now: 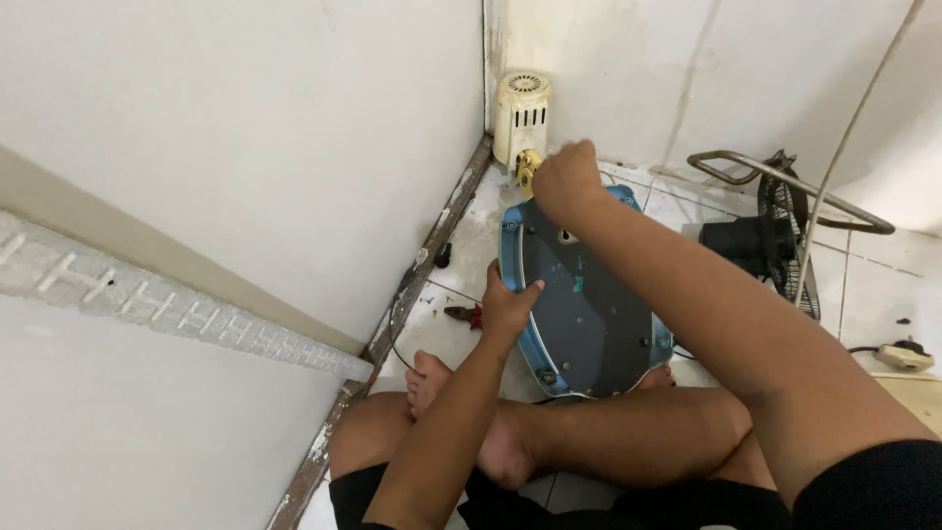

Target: The person sits on the floor and repairs a disassembled stand fan, using a screwdriver to unscrew the fan's rear base cover and work on the motor housing, holding the fan steady with the other hand. Pliers and a cloth lie nearby on the tiled floor.

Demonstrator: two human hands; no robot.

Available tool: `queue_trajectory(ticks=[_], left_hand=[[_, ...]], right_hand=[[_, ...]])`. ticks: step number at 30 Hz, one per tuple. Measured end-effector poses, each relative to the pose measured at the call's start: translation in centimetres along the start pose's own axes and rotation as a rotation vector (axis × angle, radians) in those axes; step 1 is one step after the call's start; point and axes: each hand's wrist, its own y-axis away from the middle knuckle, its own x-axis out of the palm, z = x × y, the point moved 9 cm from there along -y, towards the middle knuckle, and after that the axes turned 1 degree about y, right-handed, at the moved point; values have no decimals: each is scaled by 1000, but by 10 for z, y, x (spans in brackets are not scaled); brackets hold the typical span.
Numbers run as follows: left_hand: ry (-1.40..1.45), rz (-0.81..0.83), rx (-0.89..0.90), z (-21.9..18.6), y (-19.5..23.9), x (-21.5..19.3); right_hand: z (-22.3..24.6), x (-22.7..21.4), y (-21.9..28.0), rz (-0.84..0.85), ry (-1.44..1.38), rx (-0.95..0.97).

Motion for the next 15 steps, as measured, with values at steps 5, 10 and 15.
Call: queue_trajectory(ticks=[5,10,15], left_hand=[[8,-5,31,4,-3,1],[11,17,5,-1,-2,1],[-6,21,-9,0,-4,2]], right_hand=[[-10,4,-5,-41,-32,-5],[-12,10,-1,35,66,-67],[-4,7,-3,-77,99,-22]])
